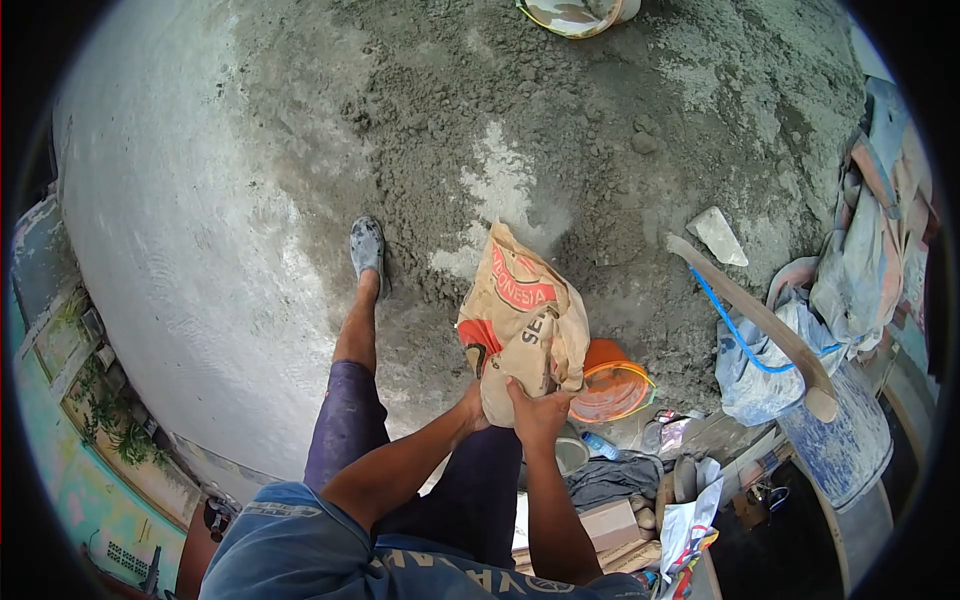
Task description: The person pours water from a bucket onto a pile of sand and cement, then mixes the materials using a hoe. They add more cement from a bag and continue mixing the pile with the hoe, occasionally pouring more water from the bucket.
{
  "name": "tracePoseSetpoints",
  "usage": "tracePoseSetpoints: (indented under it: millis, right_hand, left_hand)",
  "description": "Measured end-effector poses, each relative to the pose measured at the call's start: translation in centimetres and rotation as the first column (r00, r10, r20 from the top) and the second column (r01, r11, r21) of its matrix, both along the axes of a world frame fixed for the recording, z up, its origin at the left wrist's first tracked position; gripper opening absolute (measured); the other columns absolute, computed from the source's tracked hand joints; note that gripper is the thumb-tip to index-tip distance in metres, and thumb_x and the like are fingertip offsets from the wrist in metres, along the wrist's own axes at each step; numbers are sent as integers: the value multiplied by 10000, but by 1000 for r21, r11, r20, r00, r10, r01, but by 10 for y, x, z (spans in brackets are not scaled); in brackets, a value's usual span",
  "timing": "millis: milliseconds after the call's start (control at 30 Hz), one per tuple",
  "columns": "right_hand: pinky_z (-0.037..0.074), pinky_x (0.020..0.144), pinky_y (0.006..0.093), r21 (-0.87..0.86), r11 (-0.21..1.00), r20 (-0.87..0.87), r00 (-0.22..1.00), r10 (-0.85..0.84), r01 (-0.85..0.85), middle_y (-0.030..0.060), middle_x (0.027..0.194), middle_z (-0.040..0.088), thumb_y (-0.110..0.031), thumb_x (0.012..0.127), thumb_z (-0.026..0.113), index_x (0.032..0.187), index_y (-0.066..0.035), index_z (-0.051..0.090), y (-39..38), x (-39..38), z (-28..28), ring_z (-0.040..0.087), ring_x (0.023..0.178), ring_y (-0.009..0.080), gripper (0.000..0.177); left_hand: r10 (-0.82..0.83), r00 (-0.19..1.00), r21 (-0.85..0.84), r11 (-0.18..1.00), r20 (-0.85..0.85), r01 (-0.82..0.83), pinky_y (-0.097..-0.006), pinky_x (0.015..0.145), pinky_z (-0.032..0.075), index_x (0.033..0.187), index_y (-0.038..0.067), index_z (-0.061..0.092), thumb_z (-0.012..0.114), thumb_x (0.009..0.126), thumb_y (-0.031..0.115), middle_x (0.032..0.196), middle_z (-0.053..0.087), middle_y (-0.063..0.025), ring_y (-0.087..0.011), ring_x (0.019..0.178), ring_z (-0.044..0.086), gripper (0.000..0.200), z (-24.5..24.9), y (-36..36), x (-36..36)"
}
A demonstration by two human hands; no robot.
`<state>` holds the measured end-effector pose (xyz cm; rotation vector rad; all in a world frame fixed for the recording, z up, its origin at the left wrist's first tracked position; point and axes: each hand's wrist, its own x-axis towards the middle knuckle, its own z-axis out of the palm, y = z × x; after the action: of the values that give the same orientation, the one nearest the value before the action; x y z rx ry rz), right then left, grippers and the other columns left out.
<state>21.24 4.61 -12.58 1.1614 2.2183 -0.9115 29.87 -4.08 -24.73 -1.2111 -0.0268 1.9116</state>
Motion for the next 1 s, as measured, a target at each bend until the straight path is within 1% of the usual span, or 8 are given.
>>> tracePoseSetpoints:
  millis: [133, 400, 467, 600, 633, 700, 767, 1000]
  right_hand:
    - [427, 923, 367, -137, 988, -181, 979, -93, 69, 179, 1101, 579, -60, 702, 726, 1107, 60, 505, 18, 19, -15, 571, 1013, 274, 477]
    - [478, 813, 340, -155, 986, -313, 950, 7, -58, 167, 984, 619, 2, 738, 663, 1084, 39, 501, 22, 38, 1, 625, 908, 259, 384]
    - [506, 751, 360, -134, 986, -336, 941, 47, -97, 191, 880, 647, -57, 741, 724, 1080, 27, 492, 20, 40, 10, 670, 858, 295, 419]
    - [514, 735, 348, -152, 977, -256, 961, 109, -151, 190, 870, 653, -53, 742, 714, 1073, 25, 496, 20, 27, 46, 678, 843, 274, 405]
    - [514, 735, 348, -147, 977, -256, 960, 116, -157, 190, 870, 653, -53, 742, 714, 1073, 25, 496, 21, 27, 51, 678, 843, 274, 405]
    - [514, 738, 342, -183, 962, -232, 960, 157, -201, 178, 867, 652, -60, 739, 708, 1072, 30, 496, 24, 27, 60, 674, 831, 249, 405]
    - [506, 757, 333, -211, 966, -207, 972, 107, -151, 168, 874, 649, -64, 734, 701, 1068, 39, 495, 23, 21, 65, 661, 837, 222, 405]
    - [400, 905, 333, -230, 972, -232, 967, -108, 54, 121, 1040, 532, 11, 728, 638, 1126, 31, 450, 28, -4, 72, 522, 999, 201, 440]
  left_hand:
    - [-102, 995, -78, 992, -21, 100, -417, 983, 454, 1349, 77, 418, 370, 985, 381, 1307, 518, -121, -253, 1159, 545, 477, -5, 2, 3]
    - [-181, 974, 71, 979, -138, 192, -434, 1056, 358, 1398, 108, 363, 392, 927, 573, 1377, 468, -95, -233, 1217, 499, 662, -4, -31, -3]
    - [-536, 810, 161, 801, -236, 577, -428, 1035, 348, 1359, 81, 416, 357, 866, 707, 1345, 498, -95, -226, 1181, 523, 799, -29, -57, 3]
    - [-747, 665, -407, 605, 6, 684, -466, 1042, 285, 1219, 47, 535, 286, 721, 881, 1358, 453, -185, -318, 1282, 383, 1003, -135, -113, 4]
    - [-720, 694, -492, 605, -2, 626, -489, 1085, 187, 1318, 30, 470, 262, 704, 898, 1429, 366, -196, -344, 1373, 213, 1083, -137, -109, -17]
    - [-706, 709, -533, 599, 3, 598, -471, 1098, 190, 1401, 29, 371, 272, 706, 893, 1446, 362, -174, -319, 1372, 250, 1113, -151, -84, -42]
    - [-432, 866, -237, 895, -251, 378, -463, 1088, 247, 1433, 86, 335, 309, 711, 880, 1443, 386, -129, -290, 1335, 341, 1073, -164, -51, -46]
    - [-242, 956, -72, 970, -163, 233, -457, 1059, 334, 1429, 156, 352, 393, 728, 832, 1413, 437, -87, -271, 1270, 441, 975, -131, -28, -53]
